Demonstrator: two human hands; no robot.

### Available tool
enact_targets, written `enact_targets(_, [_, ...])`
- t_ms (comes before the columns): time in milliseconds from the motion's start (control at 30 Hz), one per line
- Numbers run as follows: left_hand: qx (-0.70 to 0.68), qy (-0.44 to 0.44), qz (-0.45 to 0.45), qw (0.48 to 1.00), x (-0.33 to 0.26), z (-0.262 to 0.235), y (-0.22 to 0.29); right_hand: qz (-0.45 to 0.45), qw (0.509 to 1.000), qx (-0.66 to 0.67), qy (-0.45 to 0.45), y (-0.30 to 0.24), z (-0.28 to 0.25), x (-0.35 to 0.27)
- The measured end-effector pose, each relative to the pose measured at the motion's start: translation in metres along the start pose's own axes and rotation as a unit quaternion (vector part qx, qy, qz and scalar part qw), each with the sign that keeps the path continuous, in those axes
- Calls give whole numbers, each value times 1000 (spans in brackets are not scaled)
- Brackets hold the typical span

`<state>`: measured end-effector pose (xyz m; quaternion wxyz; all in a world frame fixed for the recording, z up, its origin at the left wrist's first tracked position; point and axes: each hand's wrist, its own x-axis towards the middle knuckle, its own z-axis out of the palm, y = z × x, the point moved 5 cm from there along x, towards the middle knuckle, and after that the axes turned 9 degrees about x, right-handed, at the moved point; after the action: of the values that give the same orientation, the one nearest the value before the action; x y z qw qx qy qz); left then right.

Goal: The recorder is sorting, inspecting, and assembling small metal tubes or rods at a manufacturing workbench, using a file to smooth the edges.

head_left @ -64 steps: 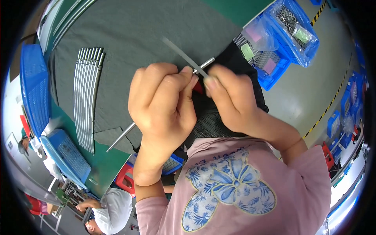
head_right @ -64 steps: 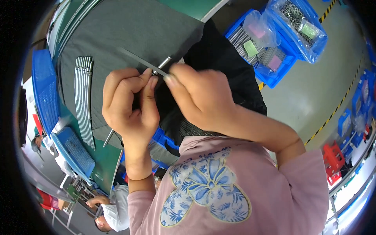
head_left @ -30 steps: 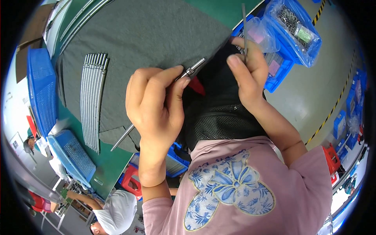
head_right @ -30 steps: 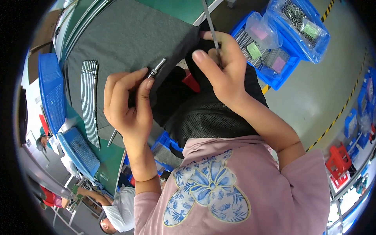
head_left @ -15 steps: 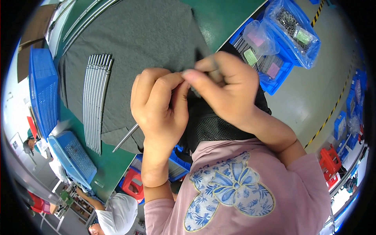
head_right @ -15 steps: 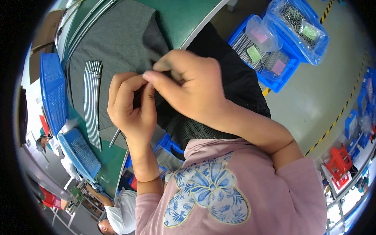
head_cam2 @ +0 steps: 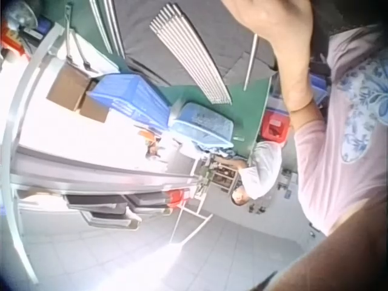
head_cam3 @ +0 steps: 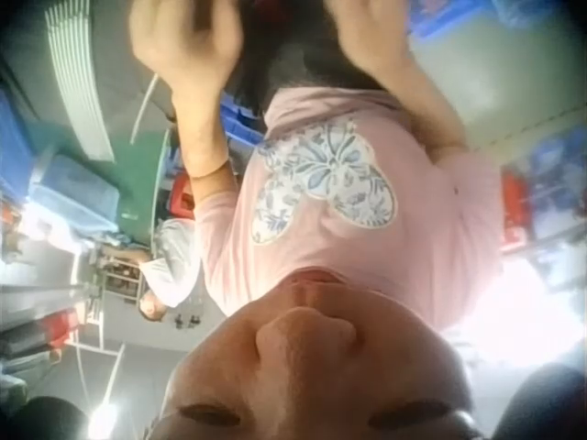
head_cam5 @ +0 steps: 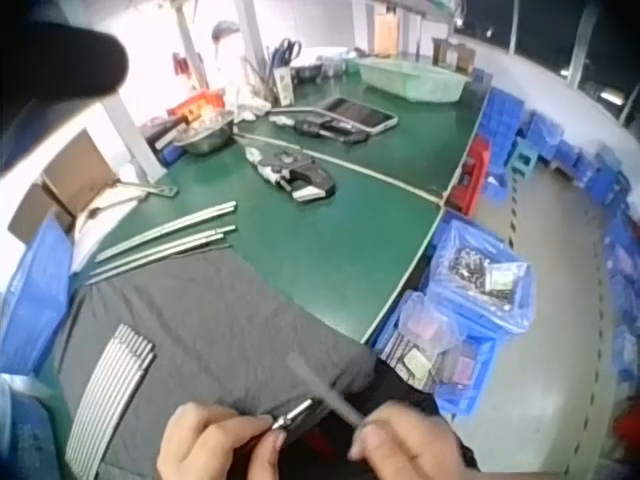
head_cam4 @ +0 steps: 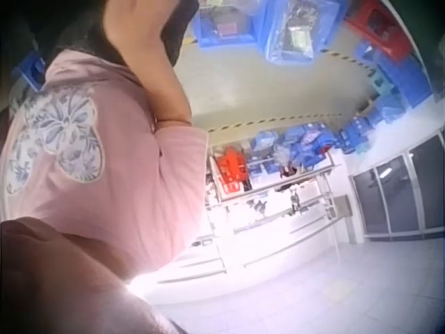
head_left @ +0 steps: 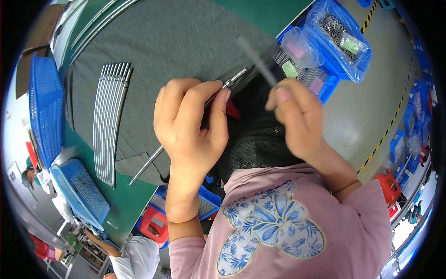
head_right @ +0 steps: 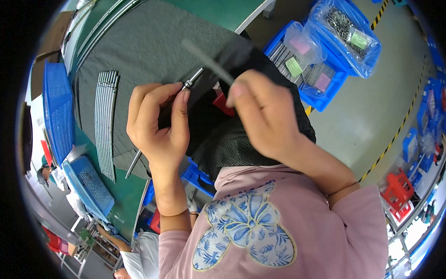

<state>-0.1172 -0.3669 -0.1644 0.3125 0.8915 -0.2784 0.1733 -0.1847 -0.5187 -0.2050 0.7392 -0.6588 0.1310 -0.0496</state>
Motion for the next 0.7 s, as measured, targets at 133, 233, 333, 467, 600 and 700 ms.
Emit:
enact_targets(133, [-3, 0, -5, 1000, -1, 0, 1, 22, 999, 0, -38, 6, 17, -4])
enact_targets(233, [-3, 6, -6, 1000, -2, 0, 0, 12, 998, -11, -54, 6, 23, -3])
enact_targets(333, [4, 10, -8, 1000, -2, -1, 1, 10, 998, -27, -58, 6, 28, -1])
enact_targets(467, [-4, 14, -6, 1000, -1, 1, 1, 6, 998, -43, -53, 5, 29, -5])
enact_targets(600, [-19, 6, 7, 1000, 1, 0, -1, 91, 992, -40, -82, 5, 26, -9])
enact_targets(700, [-32, 3, 11, 999, 2, 1, 1, 41, 996, -25, -79, -7, 35, 10])
